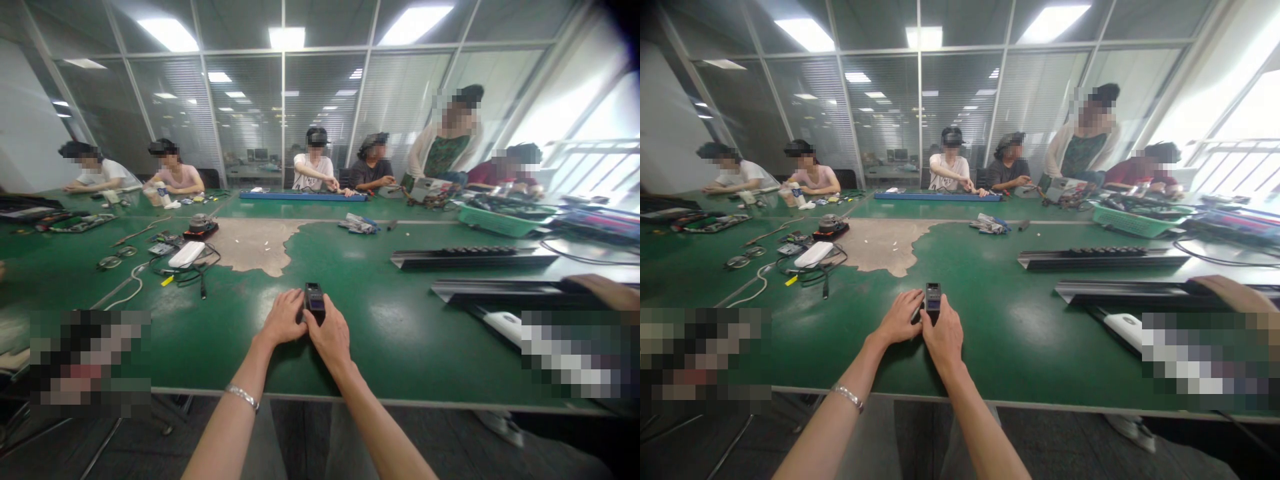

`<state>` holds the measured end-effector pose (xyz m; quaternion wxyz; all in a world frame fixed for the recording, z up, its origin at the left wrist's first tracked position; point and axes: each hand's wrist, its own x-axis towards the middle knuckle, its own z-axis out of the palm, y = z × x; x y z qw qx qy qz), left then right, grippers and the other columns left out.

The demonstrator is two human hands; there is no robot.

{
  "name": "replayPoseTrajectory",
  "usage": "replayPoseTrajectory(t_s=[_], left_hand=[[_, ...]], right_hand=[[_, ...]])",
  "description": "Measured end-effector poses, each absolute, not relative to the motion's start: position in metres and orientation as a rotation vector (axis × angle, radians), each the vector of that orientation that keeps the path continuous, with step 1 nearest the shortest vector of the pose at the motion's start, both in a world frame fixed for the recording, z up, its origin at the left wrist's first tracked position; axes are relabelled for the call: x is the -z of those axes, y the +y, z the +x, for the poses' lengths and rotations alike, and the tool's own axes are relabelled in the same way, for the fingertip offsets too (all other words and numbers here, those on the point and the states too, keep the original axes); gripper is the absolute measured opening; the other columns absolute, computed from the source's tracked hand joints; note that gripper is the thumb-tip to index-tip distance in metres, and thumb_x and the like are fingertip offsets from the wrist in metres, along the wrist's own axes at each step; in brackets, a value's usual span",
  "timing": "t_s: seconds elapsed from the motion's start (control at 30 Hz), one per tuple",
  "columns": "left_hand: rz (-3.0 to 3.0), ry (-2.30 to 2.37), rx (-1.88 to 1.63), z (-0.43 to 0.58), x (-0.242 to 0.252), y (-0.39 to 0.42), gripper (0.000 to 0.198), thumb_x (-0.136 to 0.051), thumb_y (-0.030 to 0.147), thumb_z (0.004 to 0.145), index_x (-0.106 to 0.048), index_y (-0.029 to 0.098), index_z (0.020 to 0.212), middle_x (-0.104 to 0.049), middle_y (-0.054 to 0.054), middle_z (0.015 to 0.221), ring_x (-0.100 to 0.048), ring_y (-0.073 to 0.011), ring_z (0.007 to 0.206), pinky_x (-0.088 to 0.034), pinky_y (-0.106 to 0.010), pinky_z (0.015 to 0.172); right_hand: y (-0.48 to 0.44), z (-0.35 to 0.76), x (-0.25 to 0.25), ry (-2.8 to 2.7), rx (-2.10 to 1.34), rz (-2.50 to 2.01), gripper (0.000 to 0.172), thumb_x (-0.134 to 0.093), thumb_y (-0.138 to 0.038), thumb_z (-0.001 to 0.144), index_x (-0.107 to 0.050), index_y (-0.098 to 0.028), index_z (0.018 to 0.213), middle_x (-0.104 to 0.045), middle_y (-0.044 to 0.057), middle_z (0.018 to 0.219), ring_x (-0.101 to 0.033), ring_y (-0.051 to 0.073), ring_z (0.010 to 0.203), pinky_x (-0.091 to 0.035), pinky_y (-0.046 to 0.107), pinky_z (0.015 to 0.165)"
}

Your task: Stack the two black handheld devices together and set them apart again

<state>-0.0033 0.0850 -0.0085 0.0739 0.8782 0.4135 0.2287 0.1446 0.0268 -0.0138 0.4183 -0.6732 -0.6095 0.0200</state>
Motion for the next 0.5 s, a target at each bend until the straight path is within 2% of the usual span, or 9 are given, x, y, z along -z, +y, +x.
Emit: replayPoseTrajectory(t_s=[0.27, 0.5], left_hand=[[2.617, 1.238, -0.672, -0.005, 0.007, 0.083, 0.07, -0.066, 0.038, 0.081, -0.048, 0.018, 0.146, -0.049, -0.016, 0.151, -0.042, -0.0337, 0.14, -0.028, -0.054, 0.119], [2.616, 1.229, -0.663, -0.005, 0.007, 0.082, 0.067, -0.07, 0.05, 0.084, -0.051, 0.025, 0.143, -0.049, -0.013, 0.151, -0.042, -0.0338, 0.141, -0.027, -0.056, 0.118]], right_hand=[[0.026, 0.143, 0.004, -1.521, -0.043, -1.718, 0.067, -0.055, -0.045, 0.094, -0.048, -0.002, 0.145, -0.067, 0.025, 0.127, -0.067, 0.034, 0.113, -0.05, 0.045, 0.097], [0.025, 0.148, -0.007, -1.455, -0.035, -1.621, 0.072, -0.054, -0.051, 0.093, -0.047, -0.004, 0.147, -0.063, 0.024, 0.135, -0.063, 0.035, 0.121, -0.049, 0.046, 0.101]])
